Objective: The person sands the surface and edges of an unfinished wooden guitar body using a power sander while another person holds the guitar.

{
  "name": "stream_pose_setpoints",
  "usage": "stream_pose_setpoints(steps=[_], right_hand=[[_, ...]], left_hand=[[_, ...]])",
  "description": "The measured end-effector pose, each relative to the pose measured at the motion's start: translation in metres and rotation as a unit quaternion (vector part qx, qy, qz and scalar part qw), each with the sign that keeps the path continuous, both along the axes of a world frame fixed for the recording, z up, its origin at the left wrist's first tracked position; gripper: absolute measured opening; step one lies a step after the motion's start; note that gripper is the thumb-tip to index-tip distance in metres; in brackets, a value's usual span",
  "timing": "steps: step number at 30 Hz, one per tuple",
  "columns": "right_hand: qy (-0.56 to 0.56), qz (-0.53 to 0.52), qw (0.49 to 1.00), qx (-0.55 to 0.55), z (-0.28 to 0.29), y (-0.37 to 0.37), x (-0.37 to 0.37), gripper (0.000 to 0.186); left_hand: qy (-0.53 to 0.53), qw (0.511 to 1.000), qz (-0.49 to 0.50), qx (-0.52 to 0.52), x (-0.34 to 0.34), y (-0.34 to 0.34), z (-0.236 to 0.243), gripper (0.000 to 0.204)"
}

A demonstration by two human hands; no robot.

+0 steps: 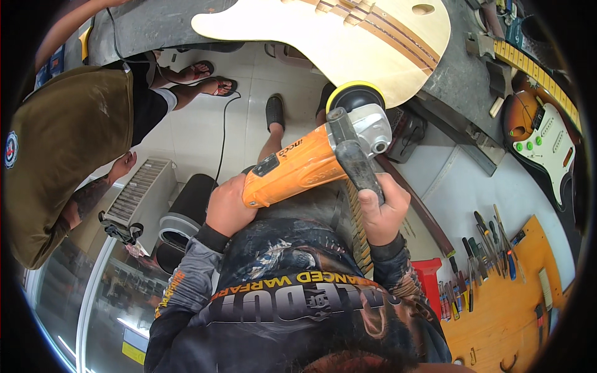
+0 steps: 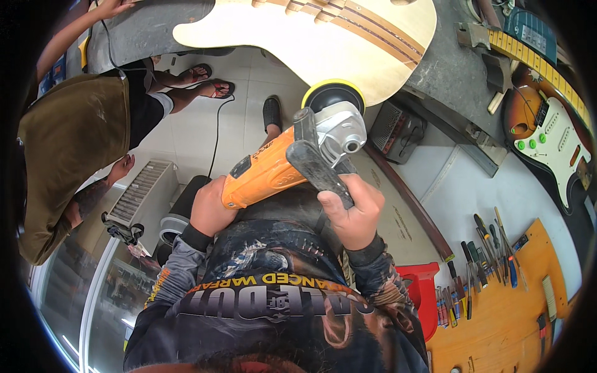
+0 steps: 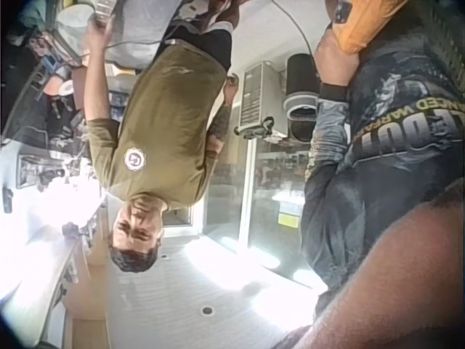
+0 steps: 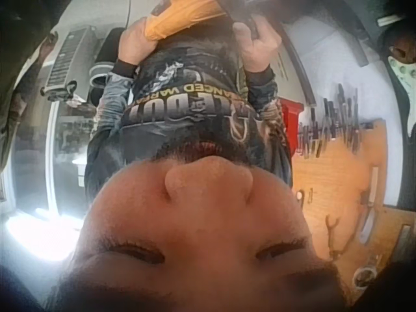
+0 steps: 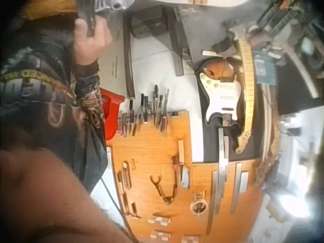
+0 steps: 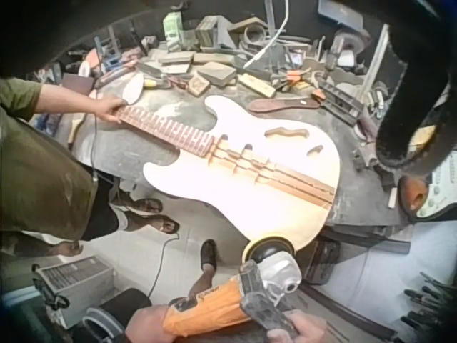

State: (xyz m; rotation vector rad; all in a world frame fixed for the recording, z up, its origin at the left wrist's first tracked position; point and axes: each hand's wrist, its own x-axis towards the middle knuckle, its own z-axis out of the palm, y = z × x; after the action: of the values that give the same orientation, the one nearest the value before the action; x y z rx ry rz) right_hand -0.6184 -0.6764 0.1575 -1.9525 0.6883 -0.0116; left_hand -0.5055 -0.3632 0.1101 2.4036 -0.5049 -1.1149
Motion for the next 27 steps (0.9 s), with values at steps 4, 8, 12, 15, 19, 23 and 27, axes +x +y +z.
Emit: stream_pose_setpoints(steps=[4,8,12,15,19,23,27], right_hand=[[-0.01,0.004,1.0,-0.024,-0.003,0.003,-0.001,0.053],[0.023,-0.01,1.0,-0.004,0.001,0.001,-0.011,0.054],[0.001,0.004,1.0,-0.021,-0.004,0.009,-0.011,0.055],[-0.009,0.011,0.999,-0.034,-0.006,0.014,-0.003,0.055],[0.004,-0.006,1.0,-0.013,-0.003,0.01,-0.009,0.055],[0.012,-0.003,1.0,-0.016,-0.003,0.015,-0.007,0.056],[0.001,-0.005,1.0,-0.016,-0.007,0.018,-0.006,0.055]], left_hand=[[0.003,1.0,0.004,-0.009,0.005,-0.001,0.001,0.038],[0.016,1.0,0.003,-0.015,0.001,-0.003,-0.002,0.036],[0.015,1.0,-0.003,-0.005,0.001,0.009,-0.006,0.038],[0.009,1.0,-0.008,0.0,0.005,0.011,-0.007,0.04],[0.015,1.0,-0.012,0.004,0.004,0.005,-0.006,0.041],[0.024,1.0,-0.016,0.012,0.004,0.011,-0.007,0.04],[0.013,1.0,-0.001,-0.006,0.008,0.01,-0.006,0.036]])
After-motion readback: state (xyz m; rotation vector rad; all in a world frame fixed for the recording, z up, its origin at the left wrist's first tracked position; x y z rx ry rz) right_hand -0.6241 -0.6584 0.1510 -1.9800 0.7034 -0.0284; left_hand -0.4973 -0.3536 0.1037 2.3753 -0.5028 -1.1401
